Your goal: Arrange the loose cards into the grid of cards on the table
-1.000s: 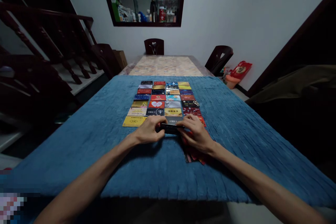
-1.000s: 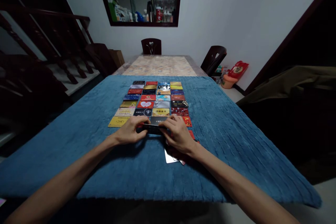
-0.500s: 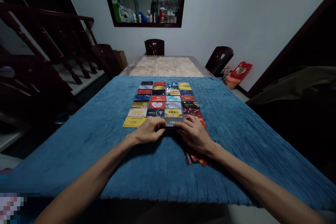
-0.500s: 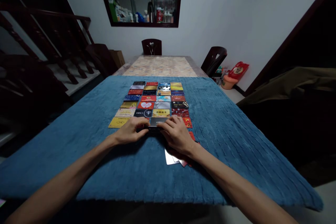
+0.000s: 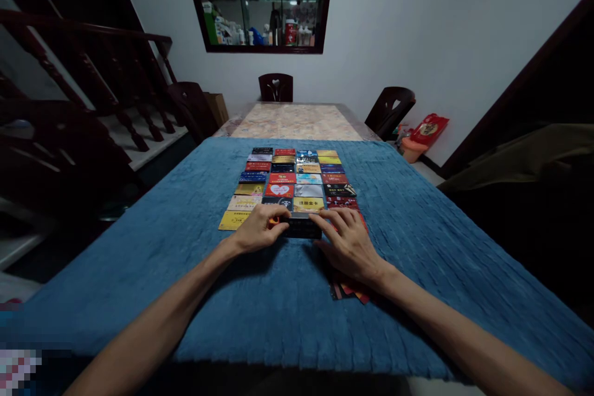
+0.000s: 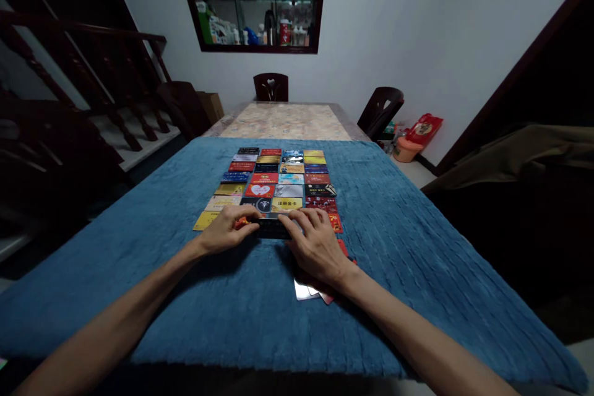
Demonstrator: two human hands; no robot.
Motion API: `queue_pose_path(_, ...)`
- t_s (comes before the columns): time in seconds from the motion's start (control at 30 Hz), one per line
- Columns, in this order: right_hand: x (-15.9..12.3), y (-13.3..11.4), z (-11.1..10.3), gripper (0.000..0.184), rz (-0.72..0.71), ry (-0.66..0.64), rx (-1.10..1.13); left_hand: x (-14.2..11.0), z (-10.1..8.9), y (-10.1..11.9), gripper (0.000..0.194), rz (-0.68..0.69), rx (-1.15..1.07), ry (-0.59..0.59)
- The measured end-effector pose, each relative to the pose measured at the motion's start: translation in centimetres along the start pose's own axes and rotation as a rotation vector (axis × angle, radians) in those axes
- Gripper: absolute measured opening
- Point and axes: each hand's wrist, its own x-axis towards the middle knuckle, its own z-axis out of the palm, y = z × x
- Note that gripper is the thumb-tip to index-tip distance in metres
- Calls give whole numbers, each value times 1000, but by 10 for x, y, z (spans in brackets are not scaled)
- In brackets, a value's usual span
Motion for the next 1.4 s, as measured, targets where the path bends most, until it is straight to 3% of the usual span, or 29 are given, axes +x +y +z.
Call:
queue_pose_path(0.43, 6, 1, 1, 50, -49, 96, -108, 2, 2, -3, 15, 28, -15, 51)
queue_pose_path(0.77, 3, 9, 7, 47, -9, 37, -33, 3, 8, -8, 30, 111, 40, 54)
queue_pose_path(1.13, 23, 23, 0, 45, 11, -31, 100, 13, -19, -1, 53, 262, 239, -84)
queue_pose_path(1.4, 53, 41, 6, 45, -27, -95, 216, 28, -40, -10, 48, 263, 340, -116)
